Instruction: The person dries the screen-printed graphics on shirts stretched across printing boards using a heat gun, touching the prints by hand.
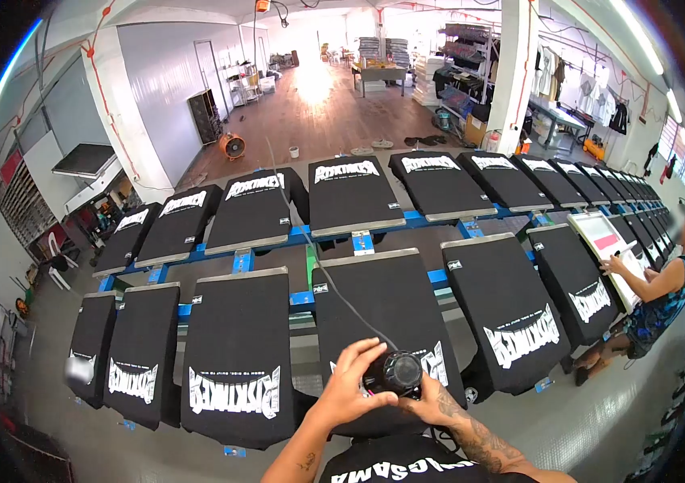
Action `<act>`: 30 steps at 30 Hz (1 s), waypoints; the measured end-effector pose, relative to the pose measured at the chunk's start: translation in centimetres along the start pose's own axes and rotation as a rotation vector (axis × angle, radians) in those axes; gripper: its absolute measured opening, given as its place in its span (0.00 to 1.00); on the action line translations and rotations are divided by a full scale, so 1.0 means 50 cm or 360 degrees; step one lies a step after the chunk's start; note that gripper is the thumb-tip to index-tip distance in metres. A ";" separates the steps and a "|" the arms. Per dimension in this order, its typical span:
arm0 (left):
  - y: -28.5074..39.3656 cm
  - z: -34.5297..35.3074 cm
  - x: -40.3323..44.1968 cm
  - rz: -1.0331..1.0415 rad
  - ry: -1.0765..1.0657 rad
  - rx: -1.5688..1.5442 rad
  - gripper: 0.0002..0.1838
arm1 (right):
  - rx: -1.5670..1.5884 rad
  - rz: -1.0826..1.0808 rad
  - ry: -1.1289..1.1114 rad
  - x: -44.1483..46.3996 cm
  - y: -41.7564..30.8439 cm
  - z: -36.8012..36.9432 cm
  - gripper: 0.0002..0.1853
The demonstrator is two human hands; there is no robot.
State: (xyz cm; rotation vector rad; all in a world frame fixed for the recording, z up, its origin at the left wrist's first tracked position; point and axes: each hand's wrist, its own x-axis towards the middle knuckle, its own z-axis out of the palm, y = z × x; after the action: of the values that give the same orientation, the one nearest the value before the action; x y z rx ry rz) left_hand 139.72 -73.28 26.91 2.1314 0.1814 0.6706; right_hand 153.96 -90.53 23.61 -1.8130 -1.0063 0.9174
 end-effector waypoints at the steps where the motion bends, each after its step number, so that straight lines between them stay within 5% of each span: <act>1: 0.027 -0.014 0.011 0.0068 0.0033 -0.0013 0.40 | 0.0071 0.0095 -0.0026 -0.010 -0.005 -0.014 0.35; 4: 0.156 -0.059 0.040 0.0389 0.0111 -0.0428 0.28 | 0.0305 0.0123 0.0023 -0.047 -0.003 -0.051 0.30; 6: 0.266 -0.063 0.039 0.0464 0.0064 -0.1153 0.31 | 0.0240 0.0206 0.0055 -0.069 0.048 -0.073 0.29; 10: 0.396 0.007 0.077 0.0950 -0.0165 -0.1812 0.33 | 0.0391 0.0100 0.0167 -0.120 0.101 -0.106 0.28; 15: 0.476 0.134 0.087 0.0944 -0.0274 -0.2219 0.32 | 0.0527 0.0202 0.0225 -0.203 0.130 -0.169 0.20; 30: 0.623 0.429 0.063 0.0718 -0.0341 -0.2653 0.33 | 0.0637 0.0299 0.0336 -0.355 0.258 -0.293 0.19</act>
State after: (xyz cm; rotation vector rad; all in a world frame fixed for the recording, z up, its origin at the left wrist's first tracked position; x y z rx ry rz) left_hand 150.21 -106.29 42.35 0.5739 -0.7571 0.4882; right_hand 162.98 -115.16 20.74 -1.6357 -0.4845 0.9397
